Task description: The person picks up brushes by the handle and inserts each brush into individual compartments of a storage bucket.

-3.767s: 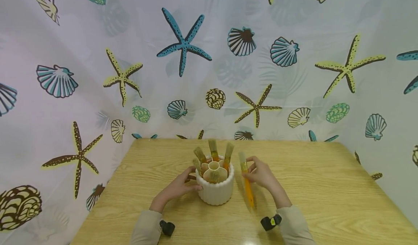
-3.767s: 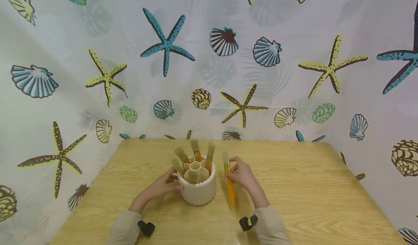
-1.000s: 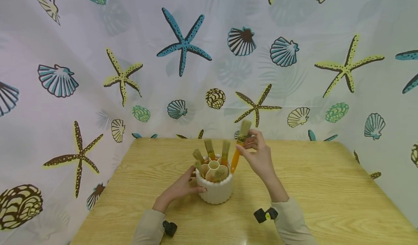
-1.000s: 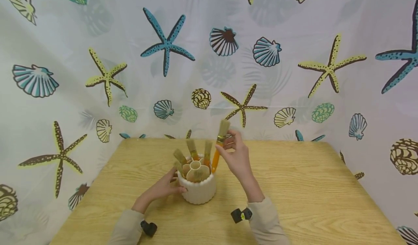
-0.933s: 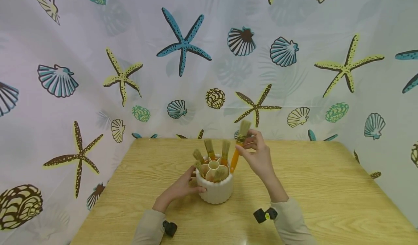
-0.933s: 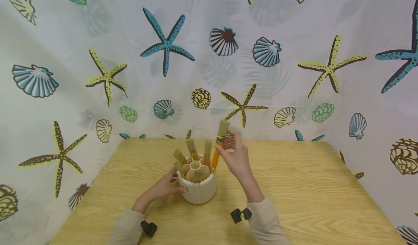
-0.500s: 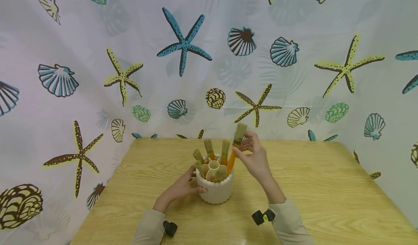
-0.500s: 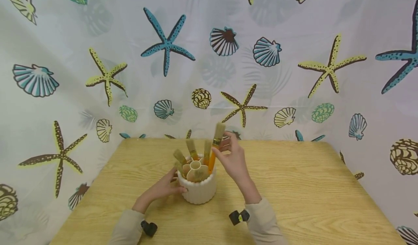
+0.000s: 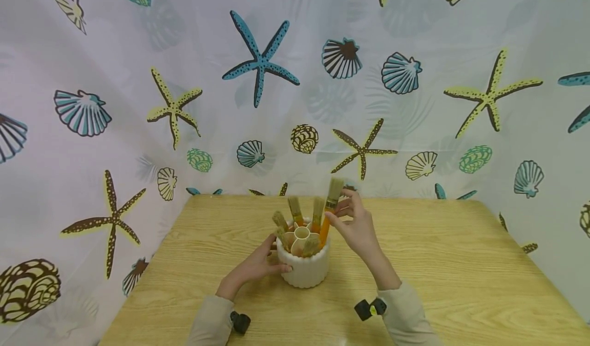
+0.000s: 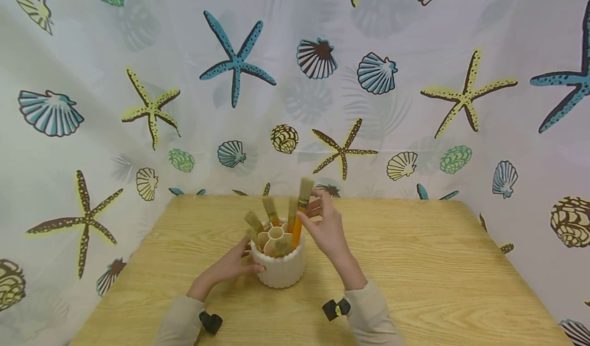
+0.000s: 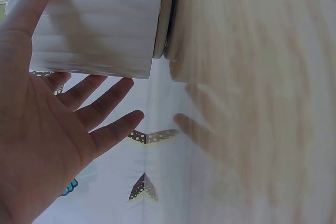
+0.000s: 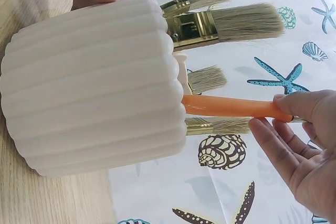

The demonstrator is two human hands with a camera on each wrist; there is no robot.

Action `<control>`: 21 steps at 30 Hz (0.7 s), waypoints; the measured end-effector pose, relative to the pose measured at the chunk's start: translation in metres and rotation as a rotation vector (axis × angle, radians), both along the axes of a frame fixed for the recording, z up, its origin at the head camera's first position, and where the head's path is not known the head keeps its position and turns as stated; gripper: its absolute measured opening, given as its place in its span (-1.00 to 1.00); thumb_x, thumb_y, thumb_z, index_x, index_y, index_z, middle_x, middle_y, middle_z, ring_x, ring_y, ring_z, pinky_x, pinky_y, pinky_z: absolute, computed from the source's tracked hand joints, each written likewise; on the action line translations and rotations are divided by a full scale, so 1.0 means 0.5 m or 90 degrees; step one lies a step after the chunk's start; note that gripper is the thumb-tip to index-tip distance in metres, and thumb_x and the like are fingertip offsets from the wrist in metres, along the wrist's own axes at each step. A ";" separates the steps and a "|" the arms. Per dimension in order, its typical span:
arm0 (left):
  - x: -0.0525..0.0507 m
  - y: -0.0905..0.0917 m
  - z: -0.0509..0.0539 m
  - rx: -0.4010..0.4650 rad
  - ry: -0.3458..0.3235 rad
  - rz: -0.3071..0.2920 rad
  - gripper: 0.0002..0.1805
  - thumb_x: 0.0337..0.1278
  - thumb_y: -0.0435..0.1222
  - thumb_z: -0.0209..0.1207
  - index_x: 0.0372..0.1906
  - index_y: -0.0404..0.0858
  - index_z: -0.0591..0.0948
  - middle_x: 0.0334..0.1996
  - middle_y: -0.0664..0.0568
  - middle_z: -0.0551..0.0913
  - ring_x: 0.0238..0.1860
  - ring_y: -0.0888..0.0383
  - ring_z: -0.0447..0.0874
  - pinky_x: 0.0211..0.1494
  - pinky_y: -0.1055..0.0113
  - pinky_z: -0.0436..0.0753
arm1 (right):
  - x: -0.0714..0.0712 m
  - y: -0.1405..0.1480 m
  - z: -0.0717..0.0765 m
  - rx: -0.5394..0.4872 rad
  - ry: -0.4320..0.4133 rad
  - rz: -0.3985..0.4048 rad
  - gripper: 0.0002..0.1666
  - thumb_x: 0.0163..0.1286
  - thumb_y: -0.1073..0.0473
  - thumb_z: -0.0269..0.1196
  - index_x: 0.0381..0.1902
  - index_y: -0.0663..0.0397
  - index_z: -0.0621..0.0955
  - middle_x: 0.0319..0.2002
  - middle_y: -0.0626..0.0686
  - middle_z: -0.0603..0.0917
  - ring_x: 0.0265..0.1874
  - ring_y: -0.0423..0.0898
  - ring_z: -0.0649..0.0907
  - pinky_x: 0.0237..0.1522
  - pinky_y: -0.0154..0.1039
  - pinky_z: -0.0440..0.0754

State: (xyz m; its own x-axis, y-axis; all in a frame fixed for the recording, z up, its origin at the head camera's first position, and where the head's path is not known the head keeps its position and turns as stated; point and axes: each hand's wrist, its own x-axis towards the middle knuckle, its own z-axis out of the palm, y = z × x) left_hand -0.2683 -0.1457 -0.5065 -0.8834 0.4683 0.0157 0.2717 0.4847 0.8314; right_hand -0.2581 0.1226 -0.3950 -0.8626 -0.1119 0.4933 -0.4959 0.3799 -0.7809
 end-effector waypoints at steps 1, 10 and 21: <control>0.000 0.000 0.001 -0.001 0.001 0.000 0.13 -0.09 0.12 0.30 0.45 -0.23 -0.08 0.34 -0.17 0.20 0.31 -0.11 0.25 0.27 -0.14 0.28 | 0.000 -0.001 -0.001 0.001 -0.002 0.000 -0.37 0.22 0.17 0.31 0.18 0.06 0.29 -0.29 0.12 0.57 -0.36 -0.03 0.67 -0.40 -0.30 0.67; 0.003 0.002 0.005 0.008 0.000 0.001 0.10 -0.10 0.09 0.32 0.45 -0.18 -0.05 0.34 -0.14 0.22 0.30 -0.10 0.26 0.27 -0.15 0.28 | 0.003 -0.005 -0.006 0.001 0.000 0.011 -0.38 0.21 0.18 0.31 0.17 0.05 0.31 -0.29 0.12 0.56 -0.36 -0.01 0.67 -0.40 -0.28 0.68; 0.003 0.003 0.008 0.004 0.002 -0.003 0.12 -0.10 0.13 0.30 0.45 -0.21 -0.05 0.34 -0.15 0.20 0.30 -0.11 0.26 0.27 -0.13 0.30 | -0.003 -0.008 -0.023 0.003 0.006 0.015 -0.39 0.21 0.17 0.31 0.16 0.02 0.31 -0.30 0.12 0.57 -0.38 -0.03 0.66 -0.42 -0.28 0.68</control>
